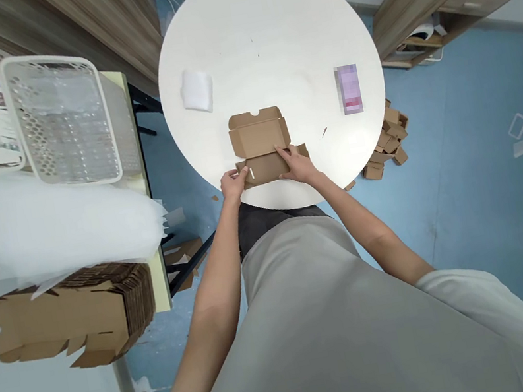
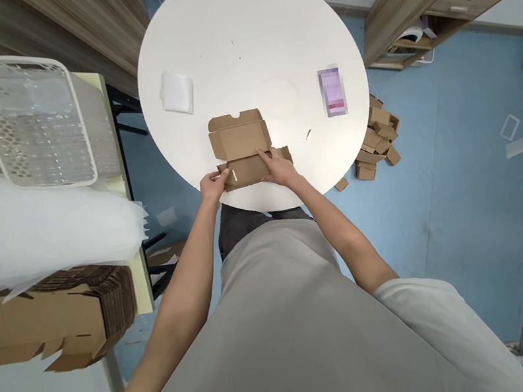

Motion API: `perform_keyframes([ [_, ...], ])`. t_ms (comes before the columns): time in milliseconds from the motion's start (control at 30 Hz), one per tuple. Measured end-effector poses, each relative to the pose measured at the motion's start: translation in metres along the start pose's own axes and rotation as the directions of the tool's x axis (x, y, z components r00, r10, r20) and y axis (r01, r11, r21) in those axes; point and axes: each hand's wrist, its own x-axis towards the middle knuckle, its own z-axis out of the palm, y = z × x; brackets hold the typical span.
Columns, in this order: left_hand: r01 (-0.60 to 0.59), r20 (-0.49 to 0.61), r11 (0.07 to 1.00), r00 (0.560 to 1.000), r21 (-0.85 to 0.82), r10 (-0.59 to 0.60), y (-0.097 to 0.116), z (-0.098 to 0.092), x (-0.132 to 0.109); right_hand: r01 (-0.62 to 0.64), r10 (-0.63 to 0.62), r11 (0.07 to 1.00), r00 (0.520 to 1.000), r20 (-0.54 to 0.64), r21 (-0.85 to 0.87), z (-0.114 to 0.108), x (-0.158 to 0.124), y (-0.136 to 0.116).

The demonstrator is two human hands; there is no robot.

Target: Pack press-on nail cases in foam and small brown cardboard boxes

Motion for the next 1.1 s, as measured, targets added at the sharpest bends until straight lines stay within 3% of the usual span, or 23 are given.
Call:
perform_keyframes([
  [100, -0.038, 0.114, 0.985, 0.992, -0.168, 0.058, -0.004, -0.002, -0.007, -0.001, 0.001, 1.0, 1.0, 0.008, 0.029, 0.001, 0.001, 0.002],
  [200, -0.093, 0.201, 0.975, 0.97, -0.199, 0.134, -0.005, 0.002, -0.015, 0.002, -0.002, 0.999, 1.0, 0.006, 0.041, 0.003, 0.002, 0.003],
  [267, -0.136, 0.18, 0.984, 0.971, -0.113, 0.155, -0.003, 0.009, -0.017, -0.002, 0.001, 0.999, 1.0, 0.007, 0.038, 0.003, 0.002, 0.003],
  [433, -0.178, 0.0, 0.947, 0.983, 0.267, 0.185, 0.002, 0.021, -0.016, -0.021, 0.021, 0.999, 0.999, 0.025, 0.024, -0.002, 0.001, -0.005],
  [733, -0.243, -0.011, 0.813, 0.956, 0.529, 0.293, 0.01, 0.025, -0.024, -0.016, 0.016, 1.0, 1.0, 0.023, 0.004, 0.004, 0.001, -0.008],
  [967, -0.254, 0.015, 0.77, 0.953, 0.585, 0.302, 0.018, 0.024, -0.03, 0.001, 0.005, 0.998, 0.996, -0.09, 0.062, 0.012, -0.016, -0.009],
  [1033, -0.262, 0.028, 0.761, 0.952, 0.593, 0.306, 0.019, 0.023, -0.03, 0.025, 0.0, 0.992, 0.98, -0.199, 0.125, 0.011, -0.029, -0.002],
  [1100, -0.275, 0.039, 0.749, 0.948, 0.603, 0.317, 0.018, 0.022, -0.03, -0.02, 0.089, 0.98, 0.932, -0.35, 0.196, 0.009, -0.043, 0.01],
])
